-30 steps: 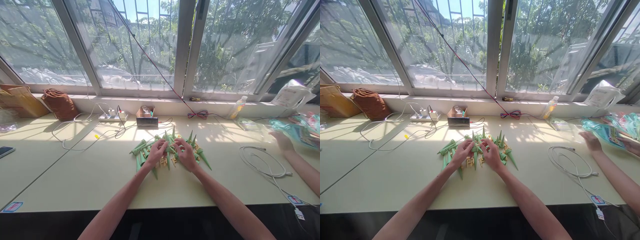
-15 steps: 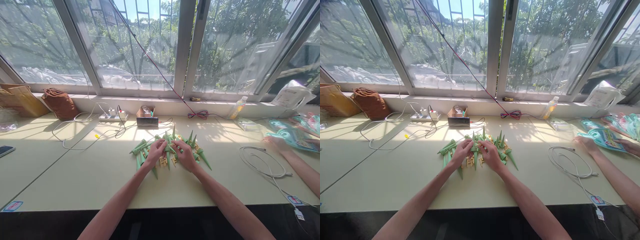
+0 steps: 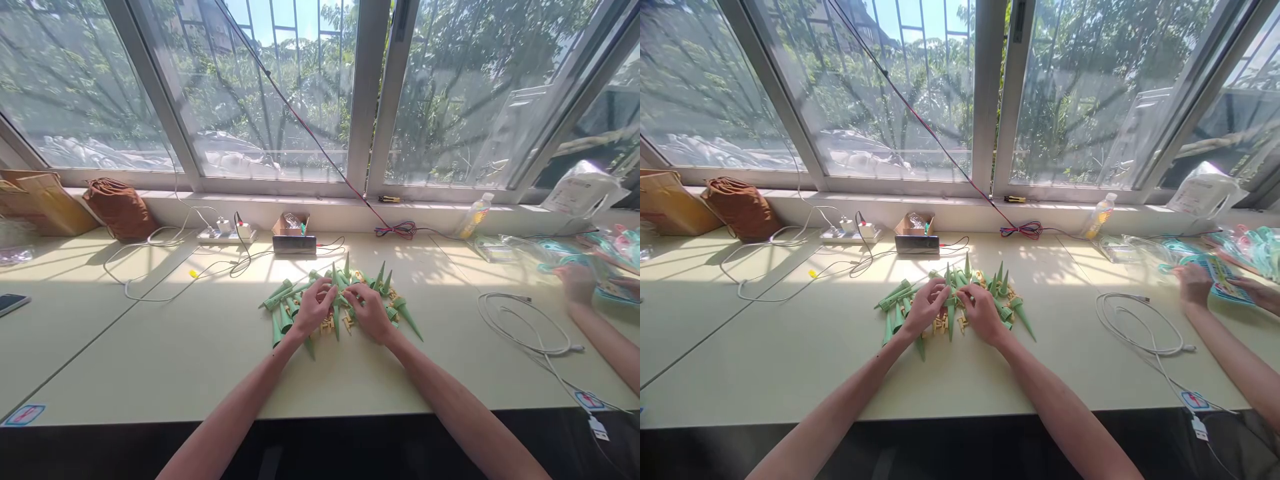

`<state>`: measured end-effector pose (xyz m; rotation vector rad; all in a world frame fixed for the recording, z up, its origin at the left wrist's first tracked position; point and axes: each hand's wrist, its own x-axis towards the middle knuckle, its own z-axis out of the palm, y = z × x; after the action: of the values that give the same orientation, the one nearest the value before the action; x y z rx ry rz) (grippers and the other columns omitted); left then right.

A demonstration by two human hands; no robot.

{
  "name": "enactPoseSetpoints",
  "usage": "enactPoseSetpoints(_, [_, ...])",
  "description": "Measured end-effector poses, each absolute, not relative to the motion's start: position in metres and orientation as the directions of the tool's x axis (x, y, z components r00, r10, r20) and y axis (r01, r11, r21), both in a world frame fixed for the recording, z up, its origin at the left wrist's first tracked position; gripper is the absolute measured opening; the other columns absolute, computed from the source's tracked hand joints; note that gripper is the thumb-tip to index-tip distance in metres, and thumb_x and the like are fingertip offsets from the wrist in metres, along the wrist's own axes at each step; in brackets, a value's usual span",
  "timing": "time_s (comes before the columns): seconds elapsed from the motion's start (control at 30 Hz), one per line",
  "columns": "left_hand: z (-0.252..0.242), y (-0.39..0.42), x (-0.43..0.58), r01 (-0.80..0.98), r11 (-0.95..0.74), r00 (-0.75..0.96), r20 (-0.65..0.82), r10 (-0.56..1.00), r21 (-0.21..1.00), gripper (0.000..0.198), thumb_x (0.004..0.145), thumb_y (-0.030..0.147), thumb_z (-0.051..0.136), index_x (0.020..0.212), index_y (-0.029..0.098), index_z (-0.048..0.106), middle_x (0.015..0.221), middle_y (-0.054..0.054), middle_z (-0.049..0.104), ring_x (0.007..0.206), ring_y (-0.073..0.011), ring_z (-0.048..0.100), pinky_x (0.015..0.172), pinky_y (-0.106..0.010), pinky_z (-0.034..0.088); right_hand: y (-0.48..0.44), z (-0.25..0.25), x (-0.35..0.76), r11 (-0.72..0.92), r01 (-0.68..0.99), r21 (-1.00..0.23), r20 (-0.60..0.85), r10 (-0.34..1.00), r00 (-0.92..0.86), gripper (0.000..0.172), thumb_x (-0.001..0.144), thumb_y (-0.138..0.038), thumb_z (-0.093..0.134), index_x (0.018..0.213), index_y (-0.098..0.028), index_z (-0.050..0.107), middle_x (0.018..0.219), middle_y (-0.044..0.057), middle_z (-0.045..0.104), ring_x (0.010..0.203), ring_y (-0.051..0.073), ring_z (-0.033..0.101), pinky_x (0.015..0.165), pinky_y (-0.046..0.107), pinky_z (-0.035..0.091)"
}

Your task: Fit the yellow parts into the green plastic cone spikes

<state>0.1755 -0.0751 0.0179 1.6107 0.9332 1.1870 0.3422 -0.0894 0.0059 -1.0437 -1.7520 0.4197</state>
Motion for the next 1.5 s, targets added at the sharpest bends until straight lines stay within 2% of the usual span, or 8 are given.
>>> enactPoseSetpoints(0.1, [0.018, -0.075, 0.175, 0.065, -0.305, 0.261, 0.279, 0.924, 0.950, 0.034, 0.087, 0.049, 0.059, 0.101, 0.018, 0.052, 0.079, 0.000, 0.057, 0.046, -0.0084, 0.055, 0.039, -0.020, 0.044, -0.090, 0.008, 0.342, 0.555, 0.455, -0.696, 0.571, 0.813, -0.119, 0.025, 0.097, -0.033, 0.049, 0.086, -0.018, 0.065, 0.082, 0.004, 0.067, 0.075, 0.018, 0.060, 0.064, 0.027, 0.045])
enactPoseSetpoints(0.3, [0.022, -0.075, 0.176, 0.009, -0.255, 0.244, 0.245, 0.938, 0.967, 0.034, 0.087, 0.050, 0.059, 0.097, 0.019, 0.051, 0.075, 0.002, 0.057, 0.043, -0.0088, 0.055, 0.038, -0.021, 0.044, -0.092, 0.013, 0.343, 0.541, 0.441, -0.716, 0.566, 0.820, -0.088, 0.024, 0.097, -0.035, 0.048, 0.098, -0.019, 0.066, 0.091, 0.006, 0.065, 0.080, 0.018, 0.060, 0.063, 0.026, 0.047])
enactPoseSetpoints(0.57, [0.026, -0.077, 0.176, -0.010, -0.206, 0.255, 0.201, 0.946, 0.979, 0.034, 0.087, 0.050, 0.059, 0.097, 0.018, 0.051, 0.075, 0.001, 0.060, 0.042, -0.0088, 0.054, 0.040, -0.022, 0.046, -0.093, 0.012, 0.344, 0.548, 0.403, -0.733, 0.551, 0.826, -0.120, 0.025, 0.098, -0.036, 0.047, 0.099, -0.020, 0.066, 0.091, 0.006, 0.066, 0.080, 0.019, 0.062, 0.067, 0.028, 0.050])
enactPoseSetpoints(0.87, [0.017, -0.075, 0.175, 0.026, -0.311, 0.274, 0.292, 0.916, 0.950, 0.031, 0.087, 0.045, 0.060, 0.102, 0.020, 0.051, 0.082, 0.000, 0.057, 0.051, -0.0101, 0.058, 0.039, -0.020, 0.047, -0.092, 0.008, 0.343, 0.528, 0.408, -0.745, 0.547, 0.833, -0.078, 0.025, 0.096, -0.035, 0.048, 0.097, -0.019, 0.066, 0.088, 0.006, 0.067, 0.076, 0.019, 0.062, 0.066, 0.028, 0.050])
enactPoseSetpoints(1.0, [0.014, -0.074, 0.175, 0.106, -0.408, 0.262, 0.371, 0.891, 0.907, 0.029, 0.088, 0.043, 0.058, 0.104, 0.020, 0.053, 0.089, -0.003, 0.056, 0.056, -0.0102, 0.058, 0.040, -0.019, 0.048, -0.092, 0.008, 0.342, 0.517, 0.390, -0.762, 0.536, 0.841, -0.066, 0.025, 0.096, -0.036, 0.048, 0.097, -0.017, 0.065, 0.086, 0.006, 0.067, 0.074, 0.018, 0.061, 0.064, 0.027, 0.049])
enactPoseSetpoints(1.2, [0.013, -0.076, 0.176, 0.264, -0.548, 0.264, 0.487, 0.833, 0.794, 0.029, 0.085, 0.039, 0.062, 0.107, 0.021, 0.059, 0.098, -0.006, 0.059, 0.071, -0.0140, 0.058, 0.049, -0.020, 0.052, -0.092, 0.007, 0.342, 0.484, 0.343, -0.805, 0.507, 0.861, -0.026, 0.026, 0.094, -0.038, 0.049, 0.094, -0.017, 0.064, 0.074, 0.004, 0.064, 0.065, 0.017, 0.058, 0.057, 0.025, 0.047])
enactPoseSetpoints(1.4, [0.018, -0.078, 0.177, 0.256, -0.618, 0.295, 0.549, 0.782, 0.743, 0.023, 0.087, 0.037, 0.060, 0.104, 0.022, 0.065, 0.103, -0.008, 0.057, 0.080, -0.0166, 0.059, 0.061, -0.026, 0.057, -0.092, 0.008, 0.341, 0.453, 0.313, -0.834, 0.480, 0.877, 0.009, 0.027, 0.093, -0.041, 0.050, 0.090, -0.017, 0.062, 0.069, 0.002, 0.061, 0.060, 0.016, 0.056, 0.056, 0.025, 0.046])
enactPoseSetpoints(1.5, [0.018, -0.077, 0.177, 0.223, -0.606, 0.308, 0.534, 0.787, 0.764, 0.024, 0.088, 0.037, 0.060, 0.105, 0.022, 0.066, 0.106, -0.009, 0.056, 0.087, -0.0188, 0.061, 0.066, -0.029, 0.058, -0.092, 0.009, 0.340, 0.455, 0.288, -0.843, 0.478, 0.878, 0.010, 0.027, 0.093, -0.042, 0.050, 0.090, -0.017, 0.061, 0.070, 0.002, 0.061, 0.060, 0.016, 0.056, 0.057, 0.025, 0.047])
